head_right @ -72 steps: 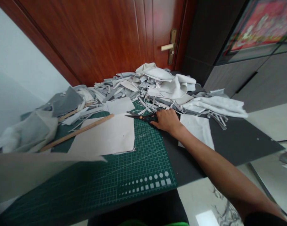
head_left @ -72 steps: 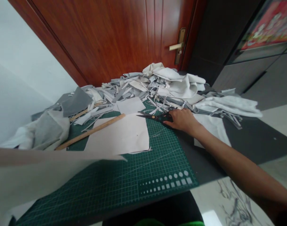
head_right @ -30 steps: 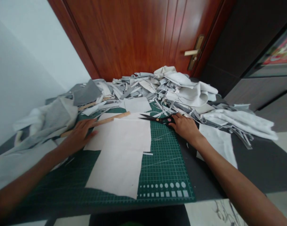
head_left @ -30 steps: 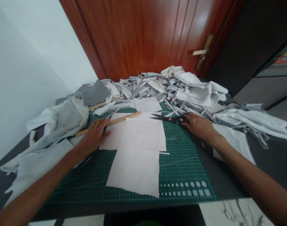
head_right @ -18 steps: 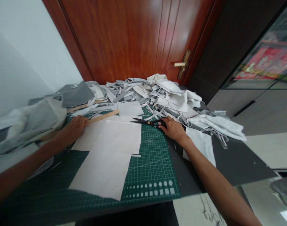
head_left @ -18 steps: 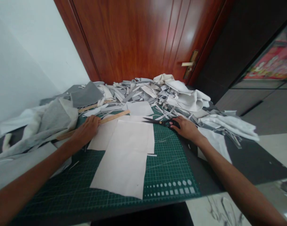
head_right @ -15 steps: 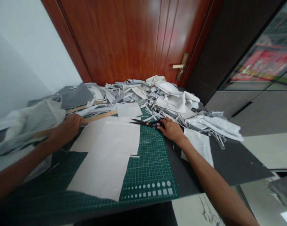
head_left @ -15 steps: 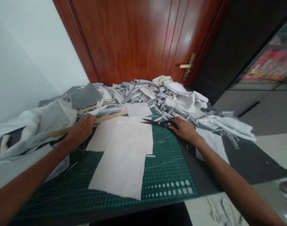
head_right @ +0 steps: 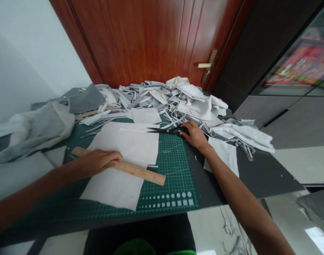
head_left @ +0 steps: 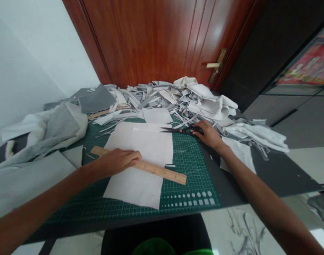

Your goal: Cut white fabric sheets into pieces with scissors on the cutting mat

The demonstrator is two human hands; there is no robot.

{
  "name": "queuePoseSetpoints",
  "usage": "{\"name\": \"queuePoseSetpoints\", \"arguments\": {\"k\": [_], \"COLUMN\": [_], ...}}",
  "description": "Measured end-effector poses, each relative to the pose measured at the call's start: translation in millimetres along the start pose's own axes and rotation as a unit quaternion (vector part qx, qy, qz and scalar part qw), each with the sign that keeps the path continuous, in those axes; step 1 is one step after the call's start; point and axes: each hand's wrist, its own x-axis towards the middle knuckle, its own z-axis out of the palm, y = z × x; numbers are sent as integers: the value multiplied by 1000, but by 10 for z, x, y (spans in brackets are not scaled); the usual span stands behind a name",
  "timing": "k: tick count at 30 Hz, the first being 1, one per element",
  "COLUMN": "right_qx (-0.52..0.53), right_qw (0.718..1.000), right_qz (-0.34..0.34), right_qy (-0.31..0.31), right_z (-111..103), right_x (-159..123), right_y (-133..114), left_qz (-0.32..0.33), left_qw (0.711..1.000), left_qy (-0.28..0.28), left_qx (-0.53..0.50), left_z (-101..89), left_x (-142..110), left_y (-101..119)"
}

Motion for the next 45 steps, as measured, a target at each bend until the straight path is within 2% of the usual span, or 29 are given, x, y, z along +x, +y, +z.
{"name": "queuePoseSetpoints", "arguments": {"k": [3,7,10,12,15,20,25,34,40,45], "right_qx": [32,29,13,-8,-84,-189,-232,-166,-133,-150], "right_qw": [998,992,987,985,980,963,957,983,990,984], "right_qz": [-50,-97,-110,-95,-34,25,54,32,25,68], "right_qy": [5,-77,-117,-143,-177,-192,-167,-72,-31,-72], "right_z": [-71,-179,-261,-317,-392,-439,-360,-80,9,41], "right_x": [-5,-18,-41,-61,-89,-130,-145,-65,311,638], "right_y": [-89,-222,-227,-193,-159,-263,-360,-246,-167,-200], "left_qz": [13,24,52,63,68,66,44,25,46,131], "left_qw": [1000,994,989,988,986,984,979,975,976,977], "left_qy": [19,103,132,136,139,140,166,188,185,163], "left_qx": [4,-11,-38,-47,-57,-94,-113,-117,-103,-51], "left_z": [211,355,395,398,380,364,461,611,584,479], "left_x": [12,-69,-146,-188,-218,-207,-181,-64,-6,18], "left_y": [87,69,55,54,66,110,231,457,440,235]}}
